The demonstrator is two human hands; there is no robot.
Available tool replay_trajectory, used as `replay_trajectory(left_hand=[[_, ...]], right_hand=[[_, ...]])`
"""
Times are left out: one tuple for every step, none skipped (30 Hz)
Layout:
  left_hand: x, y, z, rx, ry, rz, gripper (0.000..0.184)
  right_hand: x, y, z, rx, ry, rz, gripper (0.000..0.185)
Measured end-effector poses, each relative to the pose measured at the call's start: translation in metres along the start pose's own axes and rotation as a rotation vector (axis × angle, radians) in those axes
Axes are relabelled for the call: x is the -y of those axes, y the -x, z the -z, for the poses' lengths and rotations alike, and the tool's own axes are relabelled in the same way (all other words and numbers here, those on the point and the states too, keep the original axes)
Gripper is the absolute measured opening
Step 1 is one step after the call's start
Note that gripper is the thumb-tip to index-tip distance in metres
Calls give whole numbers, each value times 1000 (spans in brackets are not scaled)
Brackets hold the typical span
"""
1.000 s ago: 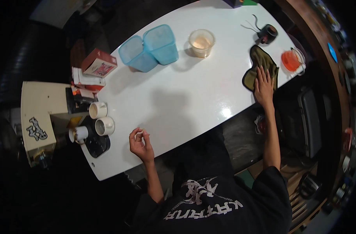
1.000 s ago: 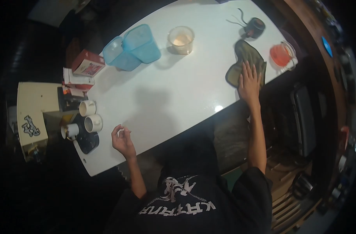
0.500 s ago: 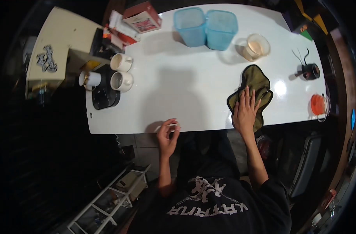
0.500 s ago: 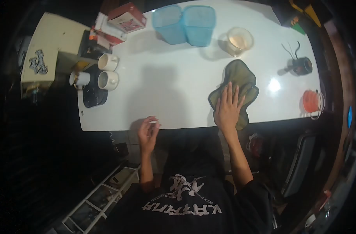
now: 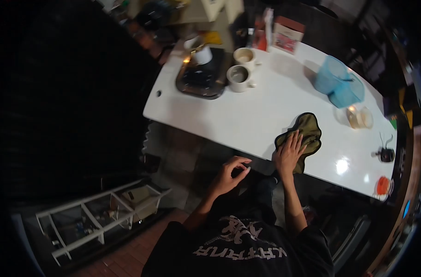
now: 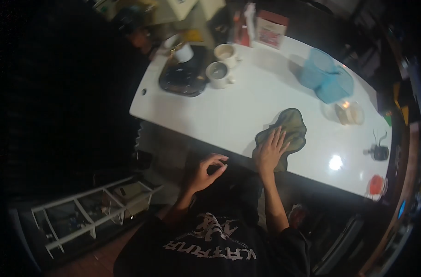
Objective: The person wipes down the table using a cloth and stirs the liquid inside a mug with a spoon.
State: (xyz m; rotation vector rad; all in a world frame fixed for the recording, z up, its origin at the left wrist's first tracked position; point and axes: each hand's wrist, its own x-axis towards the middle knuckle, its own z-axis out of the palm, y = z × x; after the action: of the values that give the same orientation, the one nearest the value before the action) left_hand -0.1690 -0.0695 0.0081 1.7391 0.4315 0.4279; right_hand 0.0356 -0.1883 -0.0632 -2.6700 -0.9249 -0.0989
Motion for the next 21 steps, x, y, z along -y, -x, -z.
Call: replay_trajectory(left_hand=[[-1,8,19,-55,-17,32,30],[-1,18,35,-113,-38,55,30],[4,29,50,-180,-23,87,28],[2,40,65,-239,-62,113,26],[3,52,79,-294,-46,152,26],[5,63,91,-349,-28,189,26],[8,75,100,-384,-34,197,26],[11,86,107,-446,-12,217,25],[13,97,112,-506,10,237,24],[12,106,114,-539,9,243,24],[12,115,115,-592,13,277,25],[12,123,115,-643,17,309,25],[15,132,113,-668,48,304,24],[17,139,111,-695,48,304,24],[17,146,108,-714,20,283,24],[18,152,105,-731,-7,263,24],[16,157,102,-744,7,286,24],[15,162,99,-764,7,281,24],[14,167,97,-773,1,295,24],[13,172,95,-779,-5,308,24],[13,176,94,-790,-6,301,24]], right_hand=[[28,-1,-6,14,-6,7,68],[49,-2,-12,19,-16,18,70],[64,-1,-35,-29,24,71,74],[85,-1,-36,-20,8,108,74],[108,0,-37,15,-38,127,73],[131,0,-38,50,-82,146,72],[152,1,-40,81,-103,185,69],[164,2,-64,36,-120,281,68],[182,2,-74,29,-125,366,68],[205,3,-75,23,-129,451,68],[225,4,-75,113,-150,529,71],[247,2,-64,202,-265,600,75],[264,-1,-74,232,-267,670,82],[282,-4,-87,260,-267,739,90],[300,-8,-98,242,-259,802,91],[319,-14,-110,222,-250,864,92],[339,-20,-129,196,-190,895,88],[358,-28,-132,193,-193,915,88],[376,-33,-133,191,-124,979,72],[390,-37,-133,187,-54,1039,58],[400,-42,-136,180,-55,1050,58]])
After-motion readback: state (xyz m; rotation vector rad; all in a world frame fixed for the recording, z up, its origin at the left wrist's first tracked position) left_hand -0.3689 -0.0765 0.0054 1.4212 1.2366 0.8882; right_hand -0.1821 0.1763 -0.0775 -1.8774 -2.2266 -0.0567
